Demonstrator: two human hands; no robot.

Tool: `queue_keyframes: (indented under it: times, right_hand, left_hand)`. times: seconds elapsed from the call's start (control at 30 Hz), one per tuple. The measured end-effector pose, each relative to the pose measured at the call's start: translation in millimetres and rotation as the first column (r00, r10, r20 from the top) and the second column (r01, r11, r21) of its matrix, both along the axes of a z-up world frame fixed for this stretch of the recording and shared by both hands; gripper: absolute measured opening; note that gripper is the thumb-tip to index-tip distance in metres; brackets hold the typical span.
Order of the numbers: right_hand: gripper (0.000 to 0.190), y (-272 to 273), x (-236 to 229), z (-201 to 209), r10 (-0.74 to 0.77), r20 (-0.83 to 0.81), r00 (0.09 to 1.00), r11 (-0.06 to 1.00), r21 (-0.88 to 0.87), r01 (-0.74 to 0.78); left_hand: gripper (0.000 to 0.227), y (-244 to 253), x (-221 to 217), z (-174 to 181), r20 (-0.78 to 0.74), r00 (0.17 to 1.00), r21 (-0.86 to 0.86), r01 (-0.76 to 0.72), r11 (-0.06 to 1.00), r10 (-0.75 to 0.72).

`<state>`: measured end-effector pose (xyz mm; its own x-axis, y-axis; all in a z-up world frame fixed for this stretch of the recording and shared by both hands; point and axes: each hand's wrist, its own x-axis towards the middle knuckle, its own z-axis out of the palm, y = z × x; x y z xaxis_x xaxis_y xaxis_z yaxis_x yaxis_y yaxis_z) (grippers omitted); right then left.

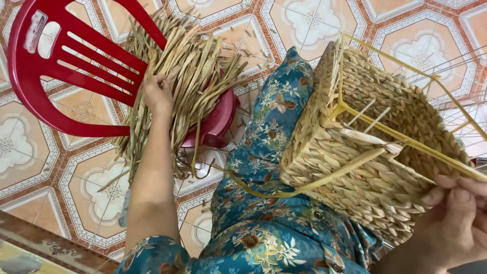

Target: The person weaves a basket by hand, taking dried plant fibers from a bundle and threading them through and around the metal frame.

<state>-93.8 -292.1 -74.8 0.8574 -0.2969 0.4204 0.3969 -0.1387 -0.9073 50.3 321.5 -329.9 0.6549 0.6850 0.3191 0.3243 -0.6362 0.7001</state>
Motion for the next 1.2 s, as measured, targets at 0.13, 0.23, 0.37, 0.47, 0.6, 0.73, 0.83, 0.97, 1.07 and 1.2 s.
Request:
queue_keyframes:
  times: [0.13,0.23,0.37,0.47,0.6,0.73,0.83,0.97,1.07,1.2]
  right_hand:
    - [0.009,6,2,3,-0.016,-0.010,1.000,0.997,-0.069,0.016]
    - [0.008,3,4,-1,-0.025,-0.025,0.999,0.999,-0.044,0.024]
    - [0.011,-2,3,-4,-0.010,-0.013,1.000,0.999,-0.043,0.010]
    - [0.009,0,3,0,0.023,-0.026,0.999,1.000,-0.011,-0.023]
    - [0.007,7,2,8,0.041,-0.047,0.998,0.999,0.028,-0.040]
    - [0.007,-4,-1,7,0.068,-0.061,0.996,0.997,-0.034,-0.071]
    - [0.009,-9,-7,0,0.082,-0.049,0.995,0.996,-0.033,-0.084]
    - [0.009,24,-7,23,0.019,-0.024,1.000,1.000,-0.014,-0.019]
    - [0.019,76,0,57,0.078,0.014,0.997,0.996,-0.035,-0.078]
    - [0.053,125,0,94,0.426,-0.136,0.894,0.905,0.065,-0.421]
  left_hand:
    - [0.022,2,-2,2,-0.256,0.967,0.129,0.013,0.992,0.020]
    - [0.021,3,-1,1,-0.295,0.955,0.230,0.040,0.972,0.030]
    - [0.015,20,-1,-9,-0.253,0.966,-0.017,0.045,0.999,-0.048]
    - [0.013,31,1,-16,-0.042,0.981,-0.246,0.176,0.953,-0.192]
    - [0.014,16,2,62,0.227,0.931,-0.718,0.359,0.596,-0.286]
    - [0.025,14,0,152,0.285,0.944,-0.743,0.327,0.584,-0.167]
    - [0.025,37,-2,181,0.711,0.693,-0.552,0.654,0.517,-0.118]
    - [0.019,-13,-34,271,0.640,0.656,-0.036,0.545,0.838,-0.399]
    - [0.011,-85,-52,313,0.483,0.496,0.386,0.619,0.684,-0.721]
    - [0.025,-190,-70,332,0.185,0.257,0.587,0.745,0.316,-0.949]
